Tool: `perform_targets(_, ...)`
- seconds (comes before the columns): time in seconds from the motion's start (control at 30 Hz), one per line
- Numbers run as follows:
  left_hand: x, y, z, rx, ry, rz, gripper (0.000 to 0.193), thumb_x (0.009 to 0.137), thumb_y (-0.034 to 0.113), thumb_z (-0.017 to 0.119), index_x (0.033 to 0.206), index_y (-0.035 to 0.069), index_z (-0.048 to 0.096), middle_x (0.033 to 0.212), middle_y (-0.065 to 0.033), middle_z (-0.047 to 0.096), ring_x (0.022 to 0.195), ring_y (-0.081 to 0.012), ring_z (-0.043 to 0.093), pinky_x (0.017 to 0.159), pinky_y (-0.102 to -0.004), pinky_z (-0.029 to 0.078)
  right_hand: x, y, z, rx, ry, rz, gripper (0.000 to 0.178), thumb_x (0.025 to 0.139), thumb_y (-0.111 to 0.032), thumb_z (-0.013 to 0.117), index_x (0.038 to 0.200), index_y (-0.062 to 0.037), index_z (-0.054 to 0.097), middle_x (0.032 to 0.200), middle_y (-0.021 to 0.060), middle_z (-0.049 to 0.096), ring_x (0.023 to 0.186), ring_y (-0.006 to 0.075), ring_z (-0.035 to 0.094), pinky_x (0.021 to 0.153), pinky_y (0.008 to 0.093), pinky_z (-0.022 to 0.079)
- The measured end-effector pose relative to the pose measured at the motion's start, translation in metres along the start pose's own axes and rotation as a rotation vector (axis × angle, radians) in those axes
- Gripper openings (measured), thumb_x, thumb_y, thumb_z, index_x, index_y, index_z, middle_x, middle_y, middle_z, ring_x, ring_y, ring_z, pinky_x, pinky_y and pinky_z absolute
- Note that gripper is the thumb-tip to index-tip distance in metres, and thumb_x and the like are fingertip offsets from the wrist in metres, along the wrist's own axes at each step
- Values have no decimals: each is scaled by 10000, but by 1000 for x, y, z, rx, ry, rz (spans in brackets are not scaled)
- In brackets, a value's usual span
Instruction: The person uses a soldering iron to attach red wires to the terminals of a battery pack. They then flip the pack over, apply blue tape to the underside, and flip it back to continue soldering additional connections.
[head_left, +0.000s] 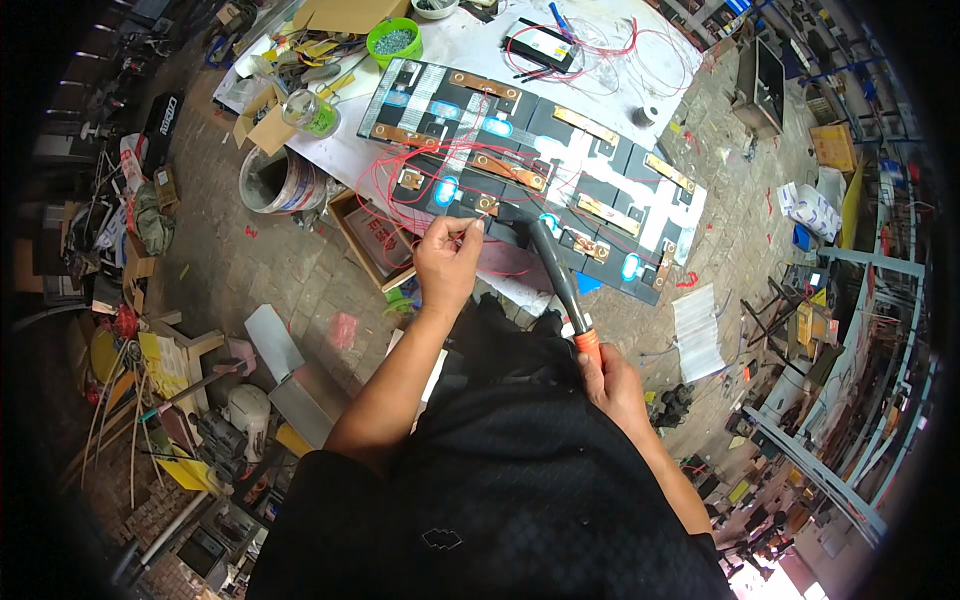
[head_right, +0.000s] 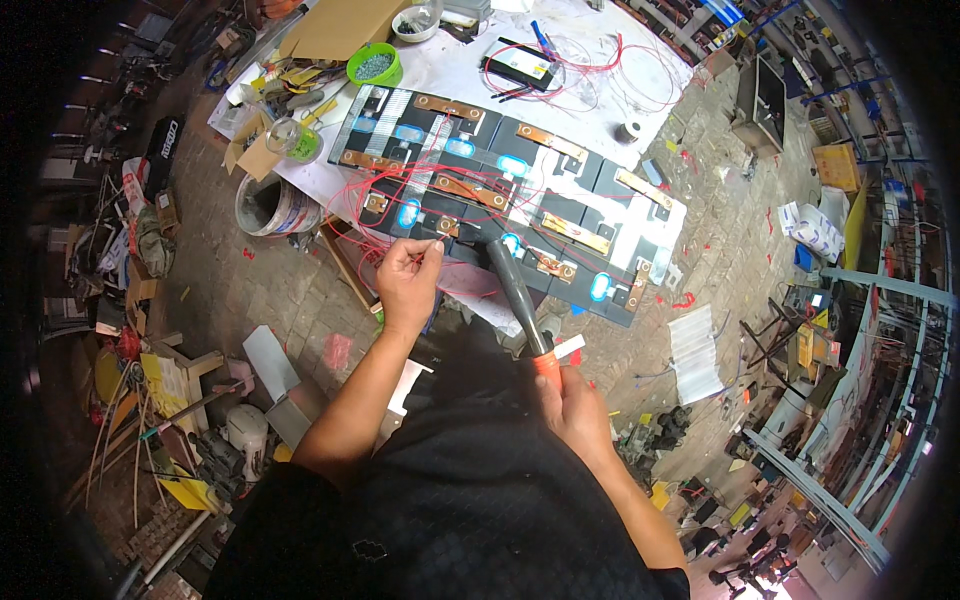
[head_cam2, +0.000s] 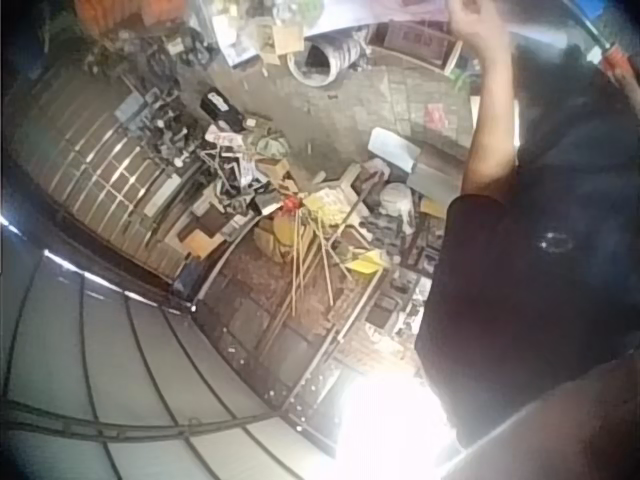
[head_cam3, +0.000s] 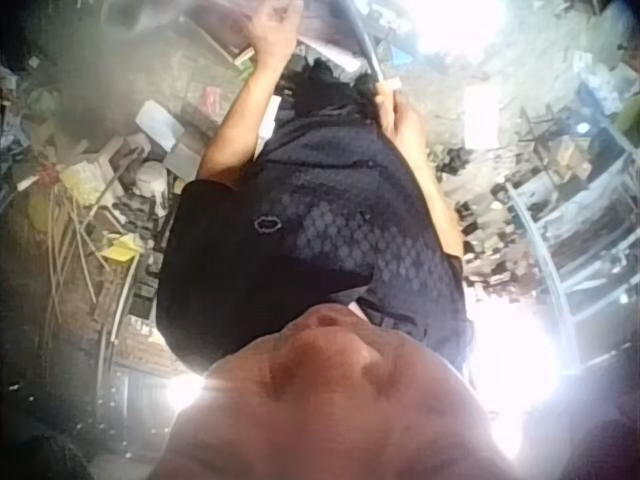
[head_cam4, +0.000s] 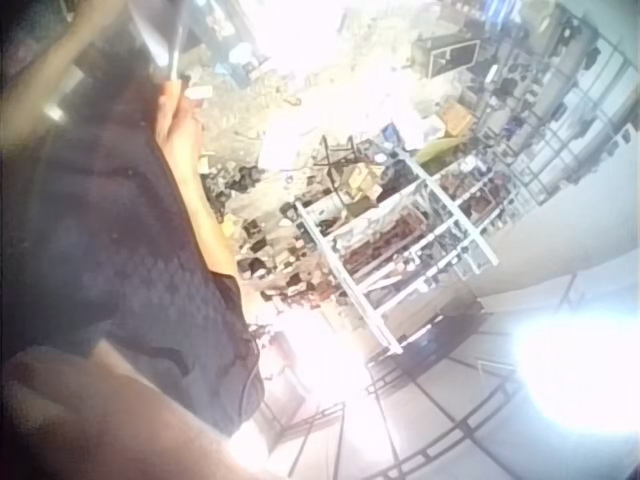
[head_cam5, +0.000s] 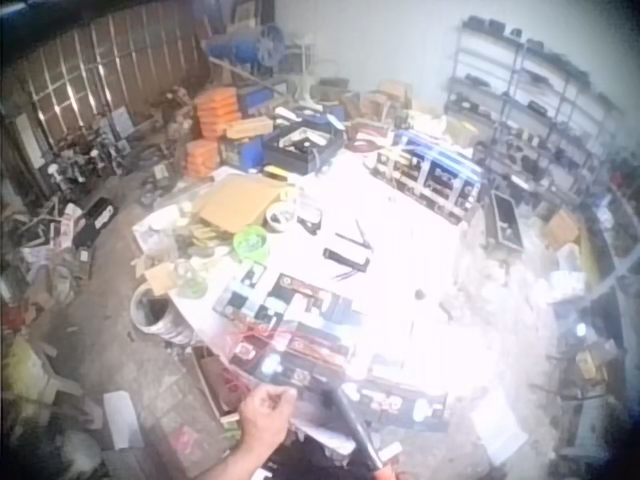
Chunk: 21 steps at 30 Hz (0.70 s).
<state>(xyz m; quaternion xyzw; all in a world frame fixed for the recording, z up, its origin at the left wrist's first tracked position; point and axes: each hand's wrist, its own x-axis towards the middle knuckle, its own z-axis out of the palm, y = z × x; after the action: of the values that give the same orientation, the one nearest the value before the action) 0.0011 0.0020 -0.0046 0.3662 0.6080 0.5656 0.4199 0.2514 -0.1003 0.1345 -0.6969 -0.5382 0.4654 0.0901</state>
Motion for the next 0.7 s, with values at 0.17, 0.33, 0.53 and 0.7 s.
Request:
perform_targets(0.17, -1, 1, -2, -12, -10, -9, 85, 969, 46, 721, 992, -14, 666, 948, -35, 713, 820, -42, 618, 720, -213, 510, -2, -4, 0, -2, -4, 12, 335, 1032, -330, 599, 1050, 4, 616, 843, 274, 666, 823, 482, 665, 697, 514, 491)
perform_targets(0.33, -1, 1, -1, -32, -21, 11, 94, 971, 42, 719, 1006, -19, 657, 978, -54, 720, 869, -67, 642, 782, -232, 531, -2, -1, 2, 30, 2, 5, 338, 1034, -329, 598, 1024, 7, 616, 839, 276, 658, 813, 484, 657, 698, 514, 485)
perform_targets(0.53, -1, 0, -1, -39, -20, 16, 95, 973, 44, 718, 1006, -20, 657, 976, -51, 719, 871, -63, 641, 780, -231, 531, -2, 1, 3, 48, 10, 10, 332, 1034, -323, 601, 1008, 8, 611, 813, 275, 645, 792, 487, 648, 681, 511, 478)
perform_targets(0.7, -1, 0, -2, -23, -26, 7, 96, 973, 50, 720, 1005, -17, 659, 967, -44, 716, 854, -54, 632, 760, -223, 525, -2, 0, 3, 37, 5, 14, 317, 1031, -315, 606, 1024, 2, 612, 811, 277, 651, 795, 494, 653, 679, 514, 486)
